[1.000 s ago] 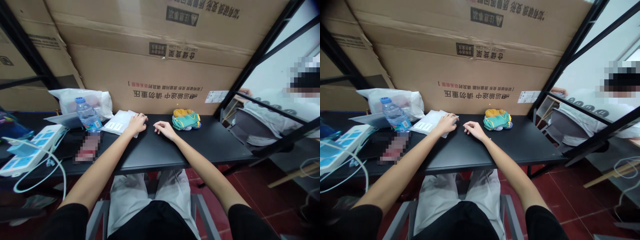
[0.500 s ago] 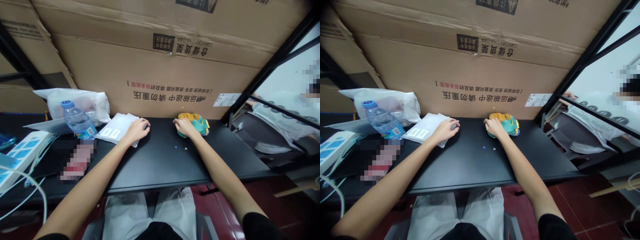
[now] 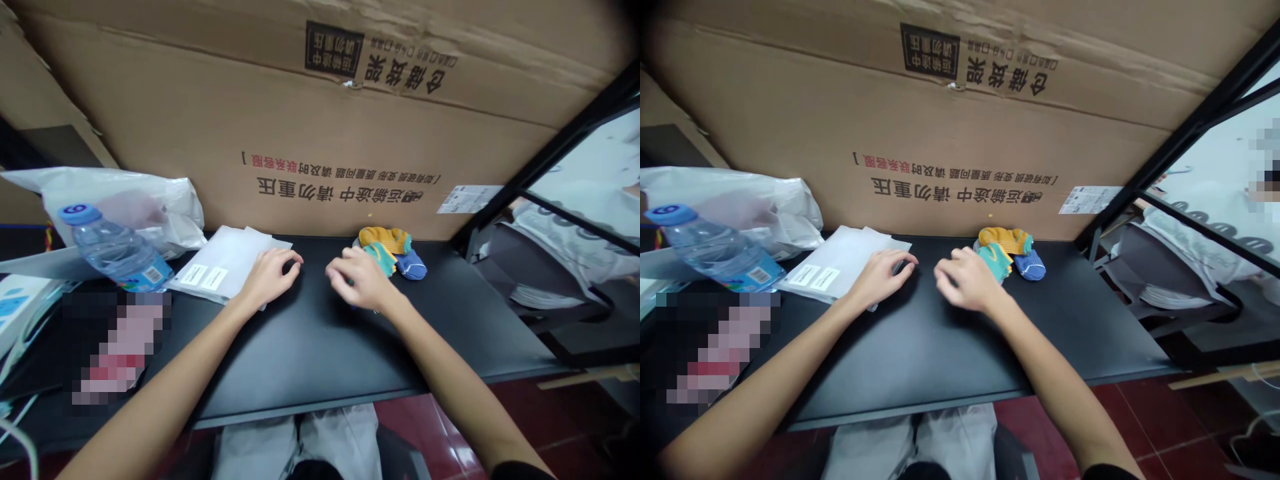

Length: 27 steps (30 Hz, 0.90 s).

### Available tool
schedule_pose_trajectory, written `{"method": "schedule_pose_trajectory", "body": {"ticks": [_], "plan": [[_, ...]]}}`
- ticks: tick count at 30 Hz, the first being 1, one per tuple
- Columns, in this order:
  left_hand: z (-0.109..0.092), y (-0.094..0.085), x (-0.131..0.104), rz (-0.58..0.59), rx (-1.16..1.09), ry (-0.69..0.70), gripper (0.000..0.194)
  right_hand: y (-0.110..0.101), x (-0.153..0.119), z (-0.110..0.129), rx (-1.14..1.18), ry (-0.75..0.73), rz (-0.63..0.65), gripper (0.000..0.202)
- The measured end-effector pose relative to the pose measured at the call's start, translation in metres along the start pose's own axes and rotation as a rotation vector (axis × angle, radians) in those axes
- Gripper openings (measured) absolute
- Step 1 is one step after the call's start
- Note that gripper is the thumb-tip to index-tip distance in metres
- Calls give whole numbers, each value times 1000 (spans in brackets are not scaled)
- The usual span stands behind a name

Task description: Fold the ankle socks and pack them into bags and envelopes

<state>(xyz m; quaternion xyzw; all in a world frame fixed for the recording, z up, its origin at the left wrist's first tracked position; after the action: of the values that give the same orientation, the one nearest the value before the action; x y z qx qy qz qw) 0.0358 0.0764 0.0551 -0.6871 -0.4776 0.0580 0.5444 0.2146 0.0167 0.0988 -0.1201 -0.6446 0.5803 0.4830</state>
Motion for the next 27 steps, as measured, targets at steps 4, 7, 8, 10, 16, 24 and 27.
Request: {"method": "schedule_pose_trajectory", "body": {"ticks": [4,7,8,10,16,24,27], "plan": [[-4,3,1,9,-103,-29,24,26,-6,68,195,-247,-36,26],[-10,8,0,41,-200,-56,29,52,-11,98,284,-373,-32,26],[-11,10,-1,62,-233,-66,31,58,-12,103,300,-390,-12,27],[-12,16,-3,96,-297,-88,34,61,-13,107,329,-407,21,28],[-19,28,-11,162,-259,-14,42,21,-8,37,491,-36,-159,29],[-25,29,-14,202,-203,38,51,50,-11,-76,283,634,97,39],[-26,26,-14,218,-172,42,47,46,-18,-91,8,763,208,43]]}}
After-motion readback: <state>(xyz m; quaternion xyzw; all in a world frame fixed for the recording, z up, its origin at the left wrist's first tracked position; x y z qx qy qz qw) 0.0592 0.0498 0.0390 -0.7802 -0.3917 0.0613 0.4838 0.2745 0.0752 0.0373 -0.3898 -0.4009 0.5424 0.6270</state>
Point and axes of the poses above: each hand's wrist, its own x-axis towards the middle knuckle, its own y-axis out of the palm, z = x × y, the point moved 7 cm from there along x, towards the middle knuckle, and after that the axes turned 8 degrees about y, right-handed, at the moved point
